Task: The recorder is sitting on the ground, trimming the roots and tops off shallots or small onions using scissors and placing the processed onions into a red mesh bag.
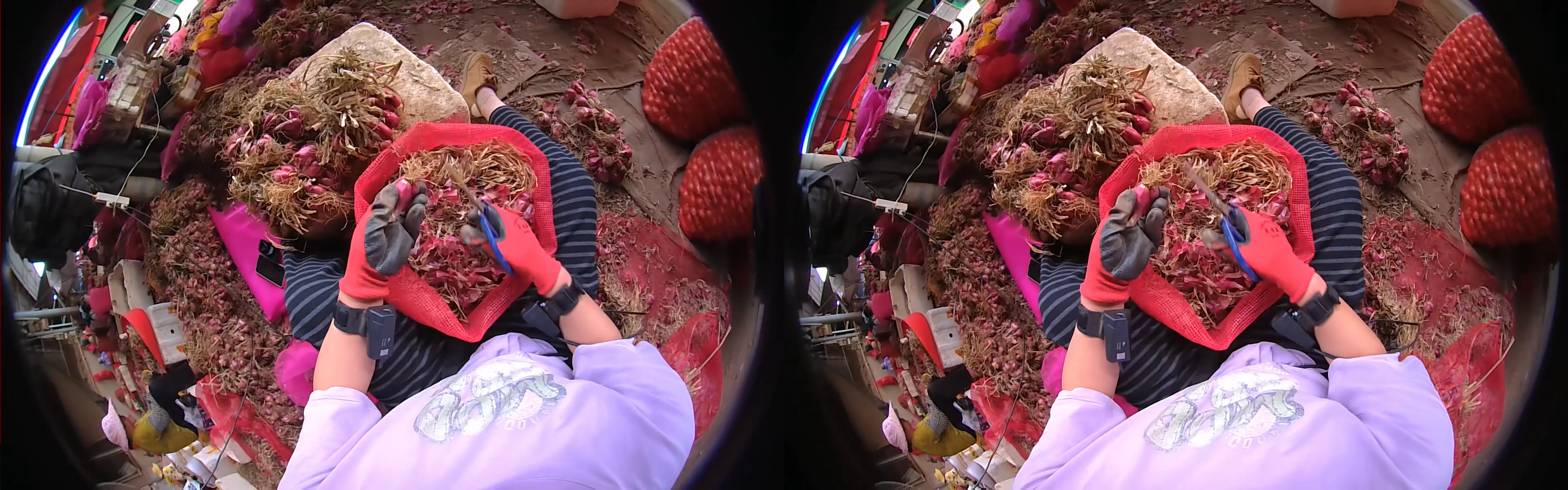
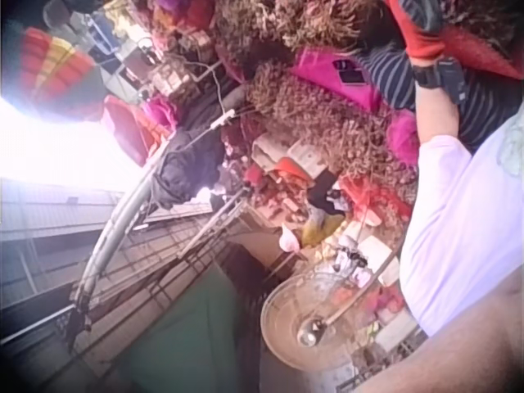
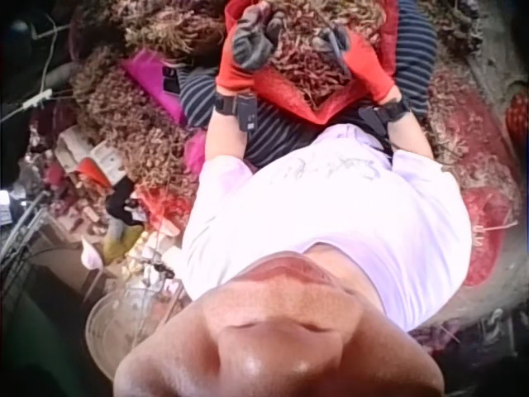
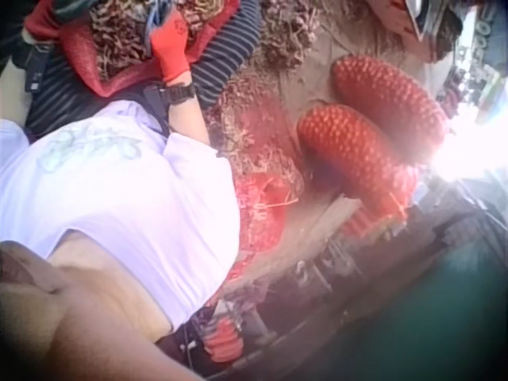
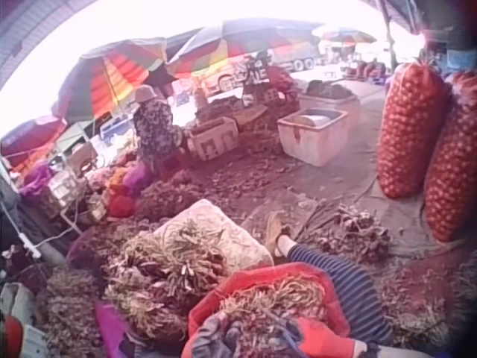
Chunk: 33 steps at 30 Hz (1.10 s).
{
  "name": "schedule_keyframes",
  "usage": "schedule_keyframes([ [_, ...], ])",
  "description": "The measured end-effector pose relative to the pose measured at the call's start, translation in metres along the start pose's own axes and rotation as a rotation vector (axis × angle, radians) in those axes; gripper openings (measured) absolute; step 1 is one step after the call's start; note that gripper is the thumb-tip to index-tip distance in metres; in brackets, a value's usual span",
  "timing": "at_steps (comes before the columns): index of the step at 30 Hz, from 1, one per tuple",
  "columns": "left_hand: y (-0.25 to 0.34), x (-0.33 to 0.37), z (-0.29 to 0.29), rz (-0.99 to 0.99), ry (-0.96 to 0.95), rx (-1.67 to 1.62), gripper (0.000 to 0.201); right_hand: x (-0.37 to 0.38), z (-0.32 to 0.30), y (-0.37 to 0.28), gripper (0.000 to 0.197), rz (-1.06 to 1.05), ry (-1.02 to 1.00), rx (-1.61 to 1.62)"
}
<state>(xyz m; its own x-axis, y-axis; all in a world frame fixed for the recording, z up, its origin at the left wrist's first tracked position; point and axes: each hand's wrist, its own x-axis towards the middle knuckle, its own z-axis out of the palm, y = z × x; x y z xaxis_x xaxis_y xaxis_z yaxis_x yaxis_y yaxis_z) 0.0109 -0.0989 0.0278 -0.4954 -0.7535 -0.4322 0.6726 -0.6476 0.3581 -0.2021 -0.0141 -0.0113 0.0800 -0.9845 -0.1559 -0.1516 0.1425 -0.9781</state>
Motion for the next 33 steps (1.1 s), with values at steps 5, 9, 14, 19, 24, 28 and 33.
schedule_keyframes([
  [5, -0.005, 0.002, -0.009, 0.068, -0.031, 0.150, 0.023, -0.020, 0.006, -0.006, 0.026, -0.086, 0.123, -0.553],
  [9, -0.007, 0.000, -0.006, 0.064, -0.152, 0.175, 0.023, -0.017, 0.009, -0.013, 0.026, -0.159, 0.182, -0.577],
  [14, -0.013, -0.008, 0.012, 0.138, 0.075, 0.683, 0.027, -0.012, 0.008, -0.013, 0.036, -0.102, 0.164, -0.744],
  [19, -0.016, -0.012, 0.019, 0.169, 0.030, 0.791, 0.030, -0.013, 0.005, -0.006, 0.033, -0.146, 0.237, -0.822],
  [24, -0.018, -0.011, 0.014, 0.134, 0.054, 0.769, 0.028, -0.012, 0.000, -0.008, 0.024, -0.065, 0.153, -0.778],
  [28, -0.021, -0.010, 0.013, 0.144, 0.006, 0.653, 0.027, -0.013, -0.003, 0.013, 0.027, -0.004, 0.029, -0.481],
  [33, -0.014, -0.012, 0.020, 0.201, 0.021, 0.596, 0.028, -0.028, -0.007, 0.003, 0.032, 0.128, -0.048, -0.330],
])
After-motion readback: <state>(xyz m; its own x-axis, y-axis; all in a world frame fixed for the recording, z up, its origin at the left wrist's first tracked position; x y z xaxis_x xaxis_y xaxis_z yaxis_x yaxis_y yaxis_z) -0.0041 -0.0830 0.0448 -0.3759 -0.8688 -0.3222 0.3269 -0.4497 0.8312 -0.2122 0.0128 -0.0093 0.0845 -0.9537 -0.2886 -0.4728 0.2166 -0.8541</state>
